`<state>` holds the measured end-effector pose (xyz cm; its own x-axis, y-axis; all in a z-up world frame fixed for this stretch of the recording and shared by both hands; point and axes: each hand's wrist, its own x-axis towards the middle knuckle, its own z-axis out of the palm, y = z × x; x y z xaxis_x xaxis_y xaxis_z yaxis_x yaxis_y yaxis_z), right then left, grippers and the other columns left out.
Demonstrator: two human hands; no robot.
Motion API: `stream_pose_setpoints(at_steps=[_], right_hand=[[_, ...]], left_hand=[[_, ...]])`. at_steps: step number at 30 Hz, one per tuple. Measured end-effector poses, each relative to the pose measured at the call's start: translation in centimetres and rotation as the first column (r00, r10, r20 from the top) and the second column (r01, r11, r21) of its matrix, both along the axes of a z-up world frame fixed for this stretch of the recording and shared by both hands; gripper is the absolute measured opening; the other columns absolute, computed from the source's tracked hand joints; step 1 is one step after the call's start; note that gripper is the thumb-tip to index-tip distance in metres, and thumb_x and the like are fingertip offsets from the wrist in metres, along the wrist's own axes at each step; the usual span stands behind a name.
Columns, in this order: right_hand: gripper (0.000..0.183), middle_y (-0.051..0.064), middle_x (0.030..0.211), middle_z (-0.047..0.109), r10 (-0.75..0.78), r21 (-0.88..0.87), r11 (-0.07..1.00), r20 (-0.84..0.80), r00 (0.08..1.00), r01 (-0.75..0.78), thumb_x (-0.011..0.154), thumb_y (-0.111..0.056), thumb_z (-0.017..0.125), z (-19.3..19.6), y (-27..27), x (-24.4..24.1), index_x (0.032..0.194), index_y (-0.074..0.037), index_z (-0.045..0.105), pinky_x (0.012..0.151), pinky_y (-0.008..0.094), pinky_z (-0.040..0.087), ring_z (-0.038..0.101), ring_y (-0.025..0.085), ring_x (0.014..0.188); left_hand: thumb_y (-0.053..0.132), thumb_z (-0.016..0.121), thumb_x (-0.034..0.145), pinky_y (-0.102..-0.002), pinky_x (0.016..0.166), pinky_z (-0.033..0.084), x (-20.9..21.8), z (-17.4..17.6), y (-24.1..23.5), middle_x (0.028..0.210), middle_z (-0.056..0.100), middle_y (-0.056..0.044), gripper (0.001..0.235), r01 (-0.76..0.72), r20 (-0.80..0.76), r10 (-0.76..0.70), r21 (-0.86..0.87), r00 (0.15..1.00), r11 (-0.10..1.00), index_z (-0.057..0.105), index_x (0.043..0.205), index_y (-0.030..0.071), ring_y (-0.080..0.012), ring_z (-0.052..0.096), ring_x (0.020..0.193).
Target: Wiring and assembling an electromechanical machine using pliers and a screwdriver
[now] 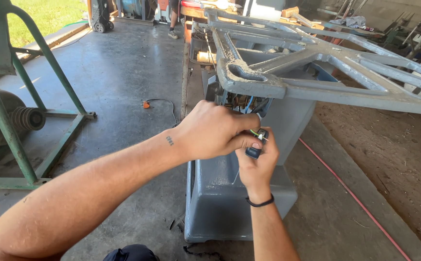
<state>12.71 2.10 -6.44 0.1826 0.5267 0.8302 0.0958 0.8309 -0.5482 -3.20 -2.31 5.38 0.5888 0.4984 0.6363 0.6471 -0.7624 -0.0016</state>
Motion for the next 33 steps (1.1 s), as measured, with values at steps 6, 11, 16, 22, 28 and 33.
stream_pose_setpoints(at_steps=[6,11,16,22,28,33], right_hand=[[0.034,0.004,0.072,0.054,0.043,0.116,0.993,-0.158,0.987,-0.025,0.069,0.020,0.065,-1.0,0.4,-1.4,0.087,-0.006,0.051,0.064,0.035,0.053,0.052,0.011,0.081],[0.039,0.007,0.080,0.048,-0.015,0.291,0.948,-0.365,0.931,0.129,0.067,0.011,0.065,1.8,-2.6,3.0,0.090,-0.010,0.042,0.064,0.035,0.056,0.053,0.020,0.078],[0.041,0.004,0.088,0.040,0.185,0.284,0.958,-0.497,0.848,-0.043,0.067,0.010,0.057,1.7,-2.8,7.9,0.095,-0.010,0.034,0.075,0.040,0.067,0.048,0.019,0.090],[0.036,0.011,0.087,0.043,0.170,0.159,0.979,-0.303,0.938,-0.126,0.070,0.012,0.062,-0.5,-1.6,6.9,0.089,-0.003,0.036,0.066,0.047,0.069,0.055,0.023,0.086],[0.025,0.019,0.085,0.053,0.165,0.077,0.984,-0.050,0.985,-0.161,0.077,0.015,0.064,-2.9,-0.3,5.0,0.087,0.003,0.044,0.065,0.050,0.066,0.064,0.030,0.079],[0.018,0.000,0.094,0.065,-0.091,-0.090,0.989,0.218,0.972,0.113,0.085,0.001,0.065,-4.8,0.2,4.0,0.095,-0.012,0.059,0.079,0.027,0.051,0.061,0.013,0.081]], left_hand=[[0.062,0.055,0.093,-0.058,0.067,0.059,0.1,-0.9,0.2,0.078,0.077,-0.001,0.039,-0.081,-0.081,0.089,0.094,0.993,0.992,0.065,0.115,0.032,-0.0387,0.074,0.066],[0.064,0.062,0.088,-0.051,0.060,0.059,-1.0,-1.8,0.3,0.089,0.074,-0.002,0.048,-0.090,-0.086,0.112,0.229,0.990,0.969,0.062,0.117,0.025,-0.0335,0.074,0.069],[0.069,0.068,0.082,-0.055,0.062,0.059,-0.6,-2.3,-1.2,0.107,0.073,-0.005,0.063,-0.073,-0.077,0.085,0.145,0.993,0.987,0.056,0.120,0.020,-0.0348,0.075,0.082],[0.035,0.053,0.107,-0.041,0.054,0.057,-0.7,-2.7,-1.5,0.085,0.068,0.004,0.017,-0.045,-0.037,0.062,0.348,0.997,0.936,0.064,0.106,0.023,-0.0252,0.072,0.065],[0.026,0.046,0.105,-0.034,0.059,0.055,-1.3,-4.0,0.1,0.086,0.063,0.007,0.017,0.049,-0.060,-0.017,0.596,0.998,0.801,0.063,0.104,0.026,-0.0144,0.069,0.068],[0.008,0.066,0.095,-0.034,0.047,0.045,-1.5,-5.6,-1.9,0.068,0.052,0.005,0.014,0.196,-0.184,-0.104,0.606,0.977,0.771,0.063,0.102,0.020,-0.0162,0.054,0.057]])
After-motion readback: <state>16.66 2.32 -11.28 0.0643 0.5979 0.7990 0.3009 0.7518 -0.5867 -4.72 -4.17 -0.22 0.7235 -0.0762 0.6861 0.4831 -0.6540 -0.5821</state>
